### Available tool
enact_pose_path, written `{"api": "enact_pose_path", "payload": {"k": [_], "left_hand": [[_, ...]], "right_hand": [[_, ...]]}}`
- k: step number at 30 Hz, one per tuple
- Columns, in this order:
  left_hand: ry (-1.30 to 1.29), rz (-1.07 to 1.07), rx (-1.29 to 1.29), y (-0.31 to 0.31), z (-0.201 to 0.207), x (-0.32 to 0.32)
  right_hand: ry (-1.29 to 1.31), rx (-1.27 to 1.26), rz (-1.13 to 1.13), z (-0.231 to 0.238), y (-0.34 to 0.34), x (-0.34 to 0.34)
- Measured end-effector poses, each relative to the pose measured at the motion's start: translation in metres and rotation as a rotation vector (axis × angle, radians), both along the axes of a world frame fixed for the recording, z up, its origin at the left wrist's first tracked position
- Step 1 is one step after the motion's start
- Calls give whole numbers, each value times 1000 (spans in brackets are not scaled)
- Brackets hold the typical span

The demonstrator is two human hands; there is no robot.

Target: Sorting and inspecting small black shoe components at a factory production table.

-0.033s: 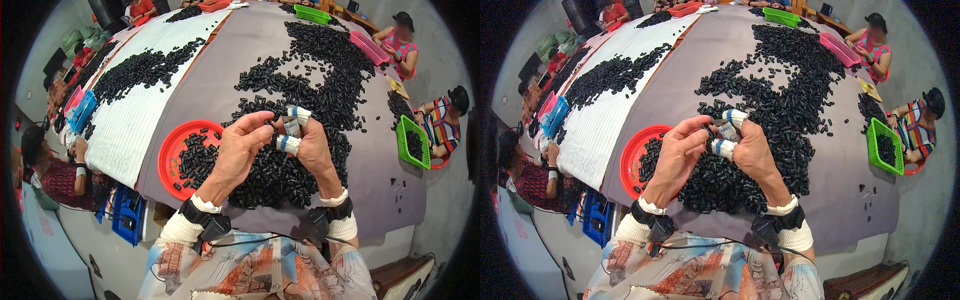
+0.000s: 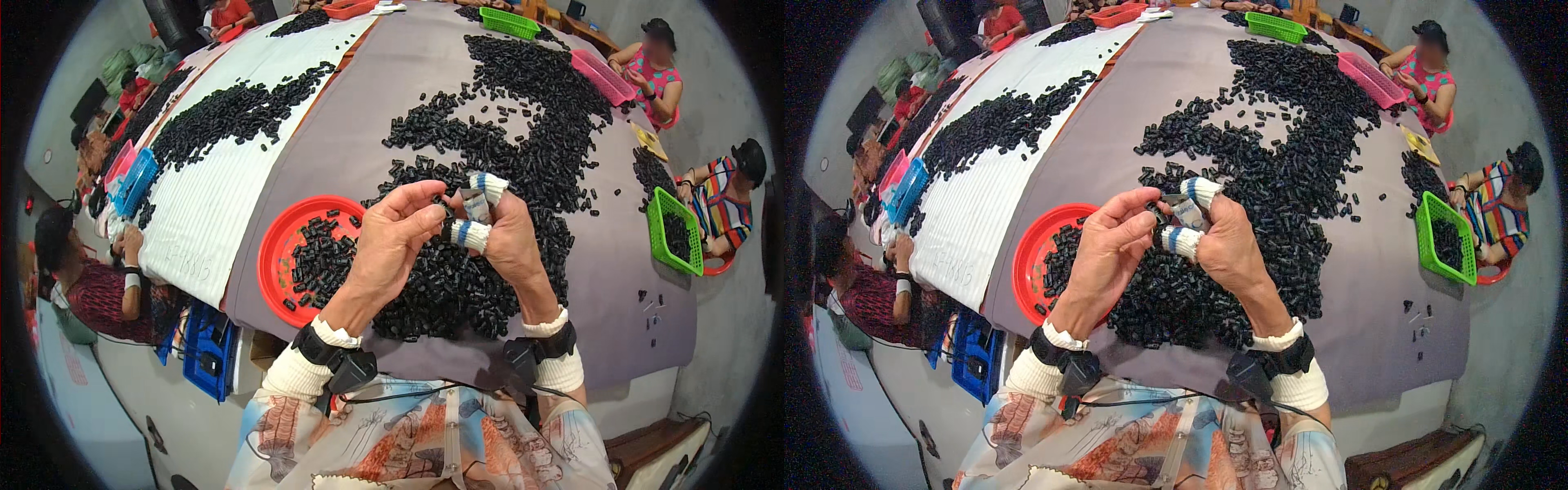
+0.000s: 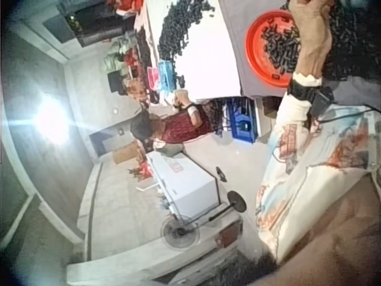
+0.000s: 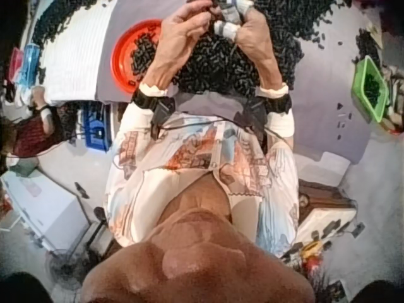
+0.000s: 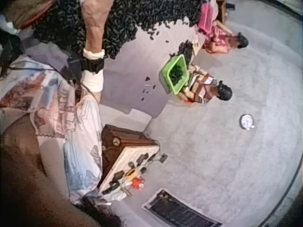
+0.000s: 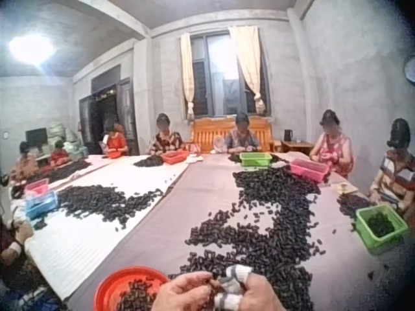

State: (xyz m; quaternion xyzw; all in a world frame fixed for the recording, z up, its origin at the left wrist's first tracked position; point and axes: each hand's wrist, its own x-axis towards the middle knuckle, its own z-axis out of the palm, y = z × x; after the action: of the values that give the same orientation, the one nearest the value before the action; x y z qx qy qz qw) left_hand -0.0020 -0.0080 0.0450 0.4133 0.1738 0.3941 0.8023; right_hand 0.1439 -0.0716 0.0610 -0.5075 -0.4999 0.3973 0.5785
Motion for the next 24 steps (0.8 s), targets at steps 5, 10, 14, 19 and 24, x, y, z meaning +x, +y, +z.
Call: {"api": "enact_pose_path", "payload": {"k": [5, 10, 14, 19, 24], "left_hand": [[-28, -38, -48, 1, -4, 2], [-142, -59, -168, -1, 1, 4], [-183, -79, -200, 0, -1, 3], [-205, -116, -236, 3, -1, 3], [-242, -172, -239, 6, -4, 1]], "right_hand": [[-22, 29, 3, -2, 0, 3], [-145, -6, -40, 6, -2, -3], [-251, -28, -46, 6, 1, -1], [-307, -73, 64, 11, 4, 4], [-220, -186, 178, 19, 6, 9]]}}
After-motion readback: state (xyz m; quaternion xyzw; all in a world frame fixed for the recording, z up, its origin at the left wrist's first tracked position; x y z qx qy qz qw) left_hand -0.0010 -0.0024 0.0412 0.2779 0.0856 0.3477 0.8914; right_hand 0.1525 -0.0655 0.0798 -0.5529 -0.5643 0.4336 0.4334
